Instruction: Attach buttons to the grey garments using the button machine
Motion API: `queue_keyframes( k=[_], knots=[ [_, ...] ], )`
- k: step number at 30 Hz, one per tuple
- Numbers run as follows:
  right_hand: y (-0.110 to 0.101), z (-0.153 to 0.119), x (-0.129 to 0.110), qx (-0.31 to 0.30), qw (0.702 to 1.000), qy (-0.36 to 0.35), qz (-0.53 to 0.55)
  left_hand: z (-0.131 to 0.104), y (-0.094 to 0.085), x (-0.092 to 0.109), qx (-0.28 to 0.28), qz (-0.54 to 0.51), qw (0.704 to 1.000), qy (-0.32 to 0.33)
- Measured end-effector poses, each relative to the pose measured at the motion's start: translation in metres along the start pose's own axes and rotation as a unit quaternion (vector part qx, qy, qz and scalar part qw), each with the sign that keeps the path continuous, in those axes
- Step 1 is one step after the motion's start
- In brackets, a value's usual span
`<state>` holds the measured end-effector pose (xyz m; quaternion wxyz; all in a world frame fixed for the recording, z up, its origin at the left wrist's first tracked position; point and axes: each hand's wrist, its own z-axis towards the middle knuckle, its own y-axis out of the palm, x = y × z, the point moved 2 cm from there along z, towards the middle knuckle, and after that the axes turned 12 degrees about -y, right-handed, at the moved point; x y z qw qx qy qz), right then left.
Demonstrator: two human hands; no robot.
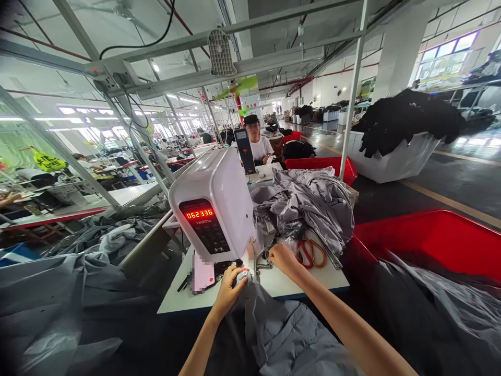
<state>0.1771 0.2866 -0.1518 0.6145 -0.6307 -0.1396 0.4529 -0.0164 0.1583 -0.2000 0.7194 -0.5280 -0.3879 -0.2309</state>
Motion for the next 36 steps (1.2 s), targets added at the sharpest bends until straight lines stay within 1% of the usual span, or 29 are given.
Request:
queue_keyframes(
  k=[7,10,15,20,23,25,27,28,30,32,33,34,36],
  knots=[
    [-0.007,-0.001,-0.003,0.013,0.999,0.037,0.020,0.000,0.002,-0.004,0.004,0.004,1.000,0.002],
    [-0.012,-0.002,-0.007,0.027,0.999,0.026,0.023,0.000,0.002,-0.005,0.005,0.010,1.000,0.005],
    [-0.020,-0.004,-0.014,0.098,0.994,-0.014,0.049,0.000,0.002,-0.005,0.009,0.027,0.999,0.016],
    [-0.020,-0.013,-0.021,0.183,0.973,-0.024,0.141,0.000,0.001,-0.005,0.007,0.031,0.999,0.019],
    [-0.017,-0.021,-0.027,0.206,0.954,0.000,0.216,0.000,0.001,-0.005,0.009,0.032,0.999,0.027],
    [-0.014,-0.026,-0.033,0.199,0.936,0.025,0.288,0.000,0.001,-0.005,0.012,0.036,0.999,0.035],
    [-0.011,-0.030,-0.039,0.185,0.907,0.049,0.375,0.000,0.001,-0.004,0.016,0.040,0.998,0.039],
    [-0.010,-0.032,-0.042,0.179,0.886,0.063,0.424,0.000,0.001,-0.003,0.017,0.042,0.998,0.040],
    [-0.008,-0.035,-0.047,0.169,0.834,0.093,0.517,0.000,0.001,-0.002,0.018,0.049,0.998,0.040],
    [-0.007,-0.038,-0.052,0.157,0.786,0.118,0.587,0.000,0.001,-0.001,0.018,0.056,0.997,0.041],
    [-0.007,-0.039,-0.054,0.151,0.769,0.126,0.609,0.000,0.001,-0.001,0.017,0.059,0.997,0.042],
    [-0.007,-0.040,-0.055,0.147,0.757,0.132,0.623,0.000,0.001,-0.001,0.017,0.060,0.997,0.044],
    [-0.004,-0.041,-0.055,0.138,0.747,0.141,0.635,0.000,0.001,0.000,0.016,0.062,0.997,0.048]
  ],
)
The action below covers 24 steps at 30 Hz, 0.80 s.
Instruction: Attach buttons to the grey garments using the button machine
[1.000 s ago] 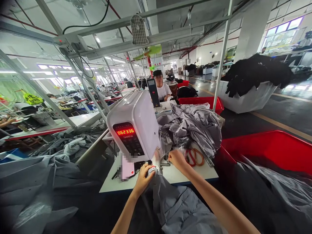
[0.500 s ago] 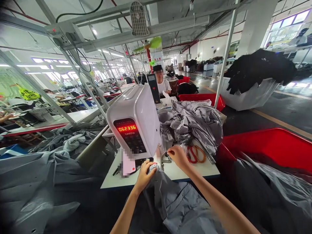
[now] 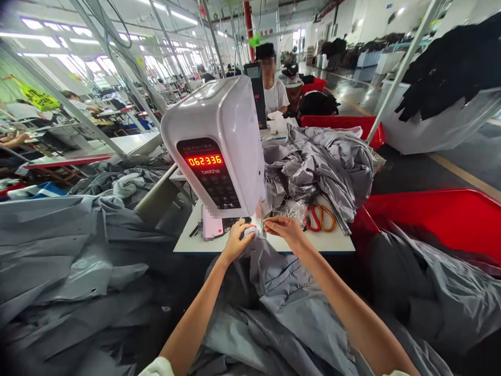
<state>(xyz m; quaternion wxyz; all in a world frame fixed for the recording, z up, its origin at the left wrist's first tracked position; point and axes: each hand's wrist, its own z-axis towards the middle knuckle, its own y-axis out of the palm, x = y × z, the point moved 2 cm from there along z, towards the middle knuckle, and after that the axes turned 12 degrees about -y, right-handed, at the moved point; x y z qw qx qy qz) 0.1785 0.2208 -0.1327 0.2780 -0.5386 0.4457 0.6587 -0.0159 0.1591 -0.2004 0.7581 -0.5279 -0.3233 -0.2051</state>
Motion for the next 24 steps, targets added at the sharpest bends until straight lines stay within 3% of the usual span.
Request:
queue_keyframes(
  k=[7,10,15,24],
  knots=[
    [0.004,0.009,0.028,0.003,0.998,0.002,-0.065,0.000,-0.001,0.003,0.005,-0.004,1.000,0.001],
    [0.009,0.014,0.037,-0.008,0.991,-0.028,-0.129,0.000,-0.002,0.003,0.004,0.001,1.000,0.002],
    [0.017,0.020,0.045,-0.050,0.966,-0.114,-0.225,0.000,-0.003,0.003,0.012,0.009,1.000,0.006],
    [0.026,0.022,0.046,-0.049,0.954,-0.140,-0.259,0.000,-0.004,0.004,0.011,-0.005,1.000,0.009]
  ],
)
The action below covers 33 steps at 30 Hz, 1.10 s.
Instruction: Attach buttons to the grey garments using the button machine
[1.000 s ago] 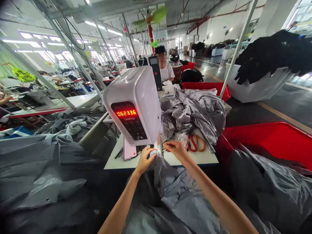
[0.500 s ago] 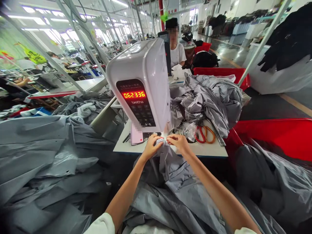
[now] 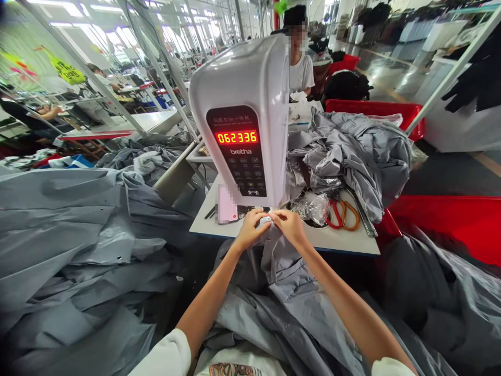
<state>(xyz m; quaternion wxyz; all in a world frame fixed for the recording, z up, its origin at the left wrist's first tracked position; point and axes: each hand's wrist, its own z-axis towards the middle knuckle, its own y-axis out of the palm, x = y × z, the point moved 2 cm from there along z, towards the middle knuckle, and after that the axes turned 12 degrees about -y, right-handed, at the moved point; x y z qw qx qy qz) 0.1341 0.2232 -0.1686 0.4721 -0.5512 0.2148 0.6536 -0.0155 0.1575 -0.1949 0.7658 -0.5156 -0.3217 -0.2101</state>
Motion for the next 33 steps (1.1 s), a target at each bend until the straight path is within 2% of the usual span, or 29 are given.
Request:
queue_keyframes(
  k=[5,11,22,29,33],
  knots=[
    [0.000,0.002,-0.004,-0.013,1.000,-0.009,-0.019,0.000,-0.001,0.003,0.005,-0.006,1.000,0.001],
    [0.000,-0.001,-0.012,-0.016,0.985,-0.115,-0.131,-0.001,-0.002,0.003,-0.006,0.000,1.000,-0.016],
    [0.008,-0.010,-0.011,-0.029,0.924,-0.234,-0.302,0.000,-0.002,0.002,-0.005,-0.015,1.000,-0.008],
    [0.010,-0.024,-0.011,-0.067,0.876,-0.295,-0.376,0.000,-0.002,0.002,-0.008,-0.010,1.000,-0.014],
    [0.010,-0.029,-0.009,-0.094,0.858,-0.319,-0.391,0.000,-0.002,0.003,-0.008,-0.013,1.000,-0.009]
  ],
)
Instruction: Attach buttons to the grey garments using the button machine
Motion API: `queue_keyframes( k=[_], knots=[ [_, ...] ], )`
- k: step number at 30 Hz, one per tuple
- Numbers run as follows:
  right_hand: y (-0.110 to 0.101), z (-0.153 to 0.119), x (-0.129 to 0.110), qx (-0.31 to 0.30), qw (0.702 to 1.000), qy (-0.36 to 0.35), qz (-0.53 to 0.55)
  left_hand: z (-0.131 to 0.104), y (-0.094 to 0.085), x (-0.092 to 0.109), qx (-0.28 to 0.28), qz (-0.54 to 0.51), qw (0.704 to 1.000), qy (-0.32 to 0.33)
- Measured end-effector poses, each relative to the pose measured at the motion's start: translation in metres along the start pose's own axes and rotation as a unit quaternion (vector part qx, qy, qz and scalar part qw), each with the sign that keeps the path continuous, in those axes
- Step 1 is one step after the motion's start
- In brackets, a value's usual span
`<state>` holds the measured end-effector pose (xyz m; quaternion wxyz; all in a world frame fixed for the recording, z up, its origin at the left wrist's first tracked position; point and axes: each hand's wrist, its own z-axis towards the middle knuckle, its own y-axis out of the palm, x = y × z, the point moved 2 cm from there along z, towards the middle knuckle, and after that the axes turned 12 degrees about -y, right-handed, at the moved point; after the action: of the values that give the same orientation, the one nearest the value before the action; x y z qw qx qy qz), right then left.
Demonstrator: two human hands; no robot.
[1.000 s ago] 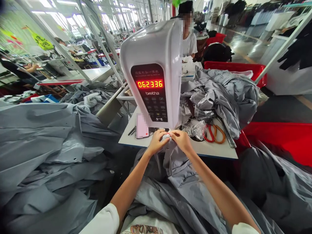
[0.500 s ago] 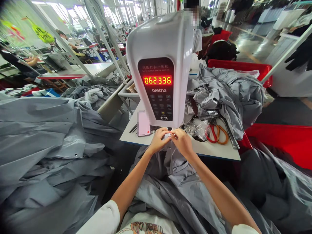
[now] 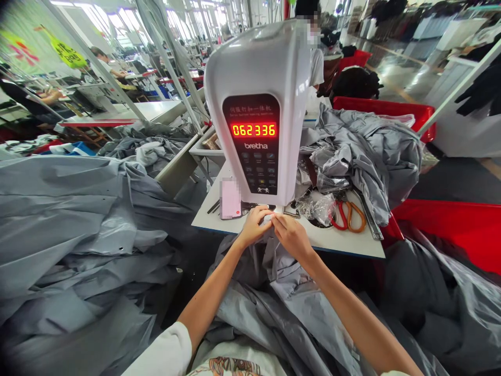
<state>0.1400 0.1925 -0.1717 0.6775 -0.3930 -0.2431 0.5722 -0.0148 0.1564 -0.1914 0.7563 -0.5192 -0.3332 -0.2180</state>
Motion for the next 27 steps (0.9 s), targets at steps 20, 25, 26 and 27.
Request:
queue_keyframes(
  k=[20,25,26,27],
  knots=[
    [-0.0094,0.0067,0.0036,-0.018,0.999,-0.025,0.009,0.0002,0.0008,-0.0002,-0.001,0.005,1.000,-0.008],
    [-0.0036,0.0047,0.0046,-0.012,1.000,-0.016,0.007,-0.0002,-0.0001,0.0007,-0.003,0.000,1.000,-0.013],
    [-0.0024,0.0045,0.0042,-0.007,1.000,-0.013,0.009,-0.0003,0.0000,0.0004,-0.002,0.000,1.000,-0.015],
    [-0.0013,0.0042,0.0035,0.000,1.000,-0.008,0.013,-0.0003,0.0001,0.0000,-0.001,0.000,1.000,-0.016]
  ],
)
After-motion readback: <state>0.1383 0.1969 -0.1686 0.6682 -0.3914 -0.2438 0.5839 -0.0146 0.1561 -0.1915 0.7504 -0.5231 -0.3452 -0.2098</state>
